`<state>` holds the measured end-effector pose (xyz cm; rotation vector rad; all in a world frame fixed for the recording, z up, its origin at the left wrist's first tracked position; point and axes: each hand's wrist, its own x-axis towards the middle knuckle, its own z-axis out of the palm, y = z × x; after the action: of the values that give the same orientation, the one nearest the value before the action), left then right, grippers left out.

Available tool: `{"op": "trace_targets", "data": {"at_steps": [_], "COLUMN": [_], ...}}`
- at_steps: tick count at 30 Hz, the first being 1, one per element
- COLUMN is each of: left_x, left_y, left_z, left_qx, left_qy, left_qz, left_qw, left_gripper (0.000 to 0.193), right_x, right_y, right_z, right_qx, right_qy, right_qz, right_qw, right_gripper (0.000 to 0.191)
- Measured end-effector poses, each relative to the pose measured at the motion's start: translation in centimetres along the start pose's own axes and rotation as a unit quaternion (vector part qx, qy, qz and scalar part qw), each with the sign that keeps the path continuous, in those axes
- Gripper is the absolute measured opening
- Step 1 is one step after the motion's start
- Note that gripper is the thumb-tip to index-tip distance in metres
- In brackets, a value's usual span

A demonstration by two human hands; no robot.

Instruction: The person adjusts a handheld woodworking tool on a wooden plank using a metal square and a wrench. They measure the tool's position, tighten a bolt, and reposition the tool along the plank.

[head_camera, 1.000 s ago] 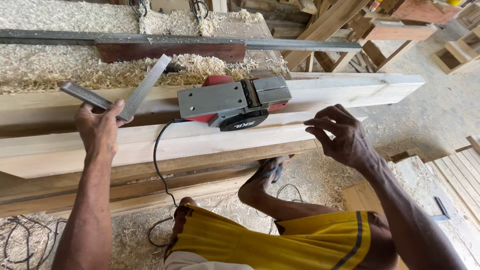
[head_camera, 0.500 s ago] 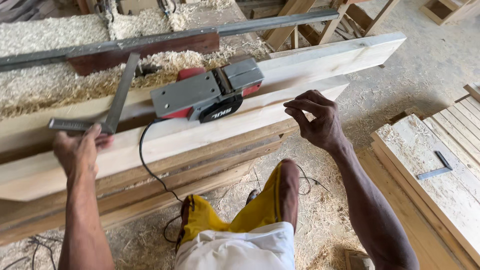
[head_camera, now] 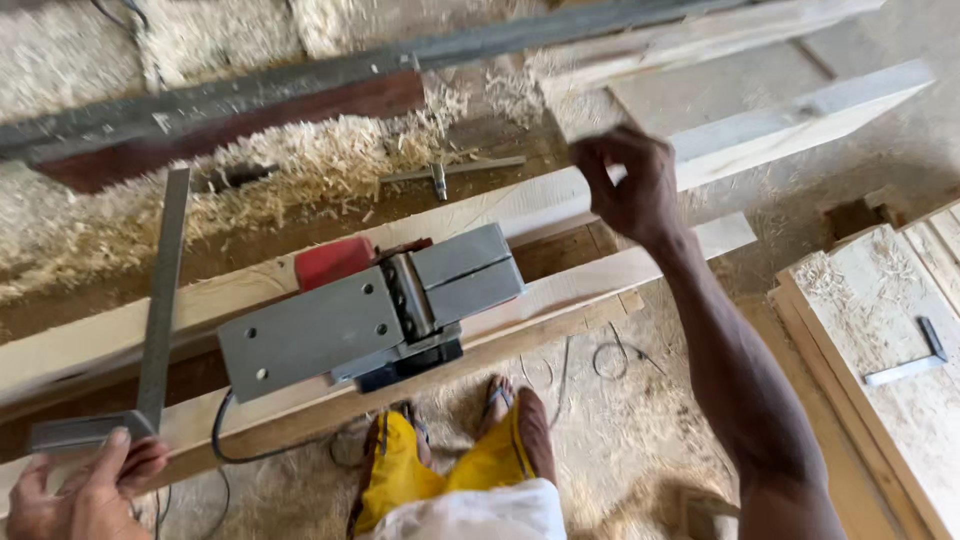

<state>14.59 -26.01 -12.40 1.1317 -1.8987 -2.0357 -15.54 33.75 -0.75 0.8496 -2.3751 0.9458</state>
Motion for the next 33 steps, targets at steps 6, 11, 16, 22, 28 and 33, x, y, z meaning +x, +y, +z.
{"op": "trace_targets", "data": {"at_steps": [6,11,16,22,28,33], "left_x": [2.0,-3.4,-8.6,-15.3,-16.2,-15.9], "left_y": [0.8,3.5,8.1,10.5,11.2,11.0], "left_z": [1.2,2.8,7.4,17.4,25.0,25.6], "left_qx": [0.046,0.229,0.32,0.266,0.336,0.325], "left_qy": [0.014,0.145,0.189,0.156,-0.063,-0.089], "left_qz": [-0.13,-0.024,0.116,0.317,0.481,0.512], "left_qw": [0.99,0.962,0.921,0.897,0.807,0.79], "left_gripper": [0.056,0.055,0.038,0.01,0.029,0.031], "right_x": [11.0,15.7,17.8,17.6,17.3,17.1], "right_y": [8.9,9.9,9.0,6.2,3.8,3.8], "right_z": [5.3,11.3,15.5,19.1,19.7,18.4], "right_qx": [-0.015,-0.03,-0.087,-0.121,-0.076,-0.04], "right_qy": [-0.233,-0.445,-0.534,-0.563,-0.512,-0.43], "right_qz": [0.063,0.14,0.097,0.033,-0.027,-0.033], "right_qw": [0.97,0.884,0.835,0.817,0.855,0.902], "right_gripper": [0.017,0.018,0.023,0.03,0.021,0.025]}}
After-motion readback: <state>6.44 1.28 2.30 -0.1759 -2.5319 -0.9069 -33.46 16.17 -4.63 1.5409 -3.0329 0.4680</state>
